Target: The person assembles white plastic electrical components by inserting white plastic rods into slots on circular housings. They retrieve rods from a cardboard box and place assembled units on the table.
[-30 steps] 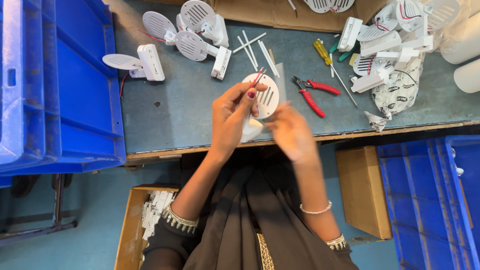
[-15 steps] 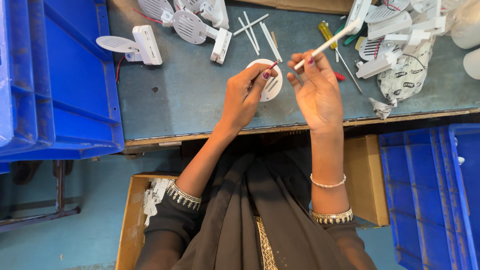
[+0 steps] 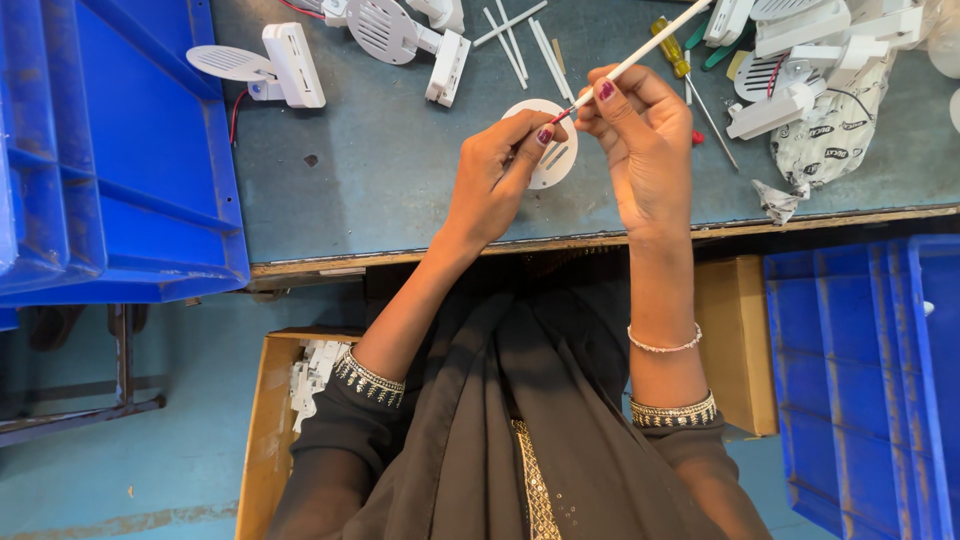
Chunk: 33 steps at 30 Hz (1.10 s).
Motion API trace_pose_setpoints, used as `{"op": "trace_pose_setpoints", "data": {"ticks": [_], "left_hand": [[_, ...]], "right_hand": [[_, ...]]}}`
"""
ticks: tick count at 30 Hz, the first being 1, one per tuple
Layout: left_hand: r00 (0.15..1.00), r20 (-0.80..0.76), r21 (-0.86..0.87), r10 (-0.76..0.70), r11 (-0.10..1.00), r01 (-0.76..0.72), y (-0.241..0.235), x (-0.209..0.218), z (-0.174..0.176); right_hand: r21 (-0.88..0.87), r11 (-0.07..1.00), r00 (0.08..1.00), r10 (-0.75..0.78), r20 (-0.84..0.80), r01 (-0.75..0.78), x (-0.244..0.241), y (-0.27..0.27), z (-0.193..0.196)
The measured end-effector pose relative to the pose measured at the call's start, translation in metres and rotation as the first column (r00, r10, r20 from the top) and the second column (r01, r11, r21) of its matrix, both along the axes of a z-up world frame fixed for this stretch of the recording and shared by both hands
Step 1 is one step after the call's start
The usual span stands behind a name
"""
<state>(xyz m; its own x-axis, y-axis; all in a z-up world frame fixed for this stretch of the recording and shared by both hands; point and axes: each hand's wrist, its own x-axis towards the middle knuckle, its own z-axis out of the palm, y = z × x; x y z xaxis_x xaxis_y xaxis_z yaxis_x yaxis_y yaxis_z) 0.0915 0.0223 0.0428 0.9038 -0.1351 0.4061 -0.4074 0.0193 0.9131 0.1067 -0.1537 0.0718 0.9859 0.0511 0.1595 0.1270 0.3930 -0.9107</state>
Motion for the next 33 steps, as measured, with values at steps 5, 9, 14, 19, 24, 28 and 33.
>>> {"op": "trace_pose_setpoints", "data": {"ticks": [5, 9, 14, 19, 24, 28, 33], "left_hand": [[0.998, 0.061, 0.059, 0.022, 0.998, -0.025, 0.001, 0.002, -0.002], [0.997, 0.07, 0.05, 0.025, 0.998, -0.029, 0.002, 0.003, -0.003], [0.996, 0.08, 0.05, 0.034, 0.998, -0.038, 0.001, 0.003, -0.003], [0.999, -0.046, 0.043, 0.009, 0.999, -0.007, 0.0, 0.006, -0.007], [0.997, 0.071, 0.115, 0.017, 0.993, -0.025, 0.003, 0.011, -0.023], [0.964, 0.195, 0.293, 0.18, 0.927, -0.232, 0.003, 0.012, -0.039], [0.957, 0.148, 0.327, 0.248, 0.902, -0.284, -0.001, 0.006, -0.046]], "right_hand": [[-0.049, 0.999, 0.999, 0.017, 0.04, -0.015, 0.001, -0.002, -0.001], [-0.085, 0.995, 0.998, 0.054, 0.027, -0.051, 0.002, -0.007, 0.001], [-0.086, 0.994, 0.997, 0.069, 0.015, -0.068, 0.003, -0.009, -0.002], [-0.201, 0.972, 0.991, 0.128, 0.036, -0.119, 0.004, -0.014, -0.003], [-0.399, 0.903, 0.978, 0.201, 0.062, -0.16, 0.005, -0.023, 0.002], [-0.44, 0.872, 0.969, 0.245, 0.018, -0.212, 0.005, -0.018, -0.006], [-0.435, 0.885, 0.974, 0.217, 0.066, -0.167, 0.009, -0.012, -0.019]]}}
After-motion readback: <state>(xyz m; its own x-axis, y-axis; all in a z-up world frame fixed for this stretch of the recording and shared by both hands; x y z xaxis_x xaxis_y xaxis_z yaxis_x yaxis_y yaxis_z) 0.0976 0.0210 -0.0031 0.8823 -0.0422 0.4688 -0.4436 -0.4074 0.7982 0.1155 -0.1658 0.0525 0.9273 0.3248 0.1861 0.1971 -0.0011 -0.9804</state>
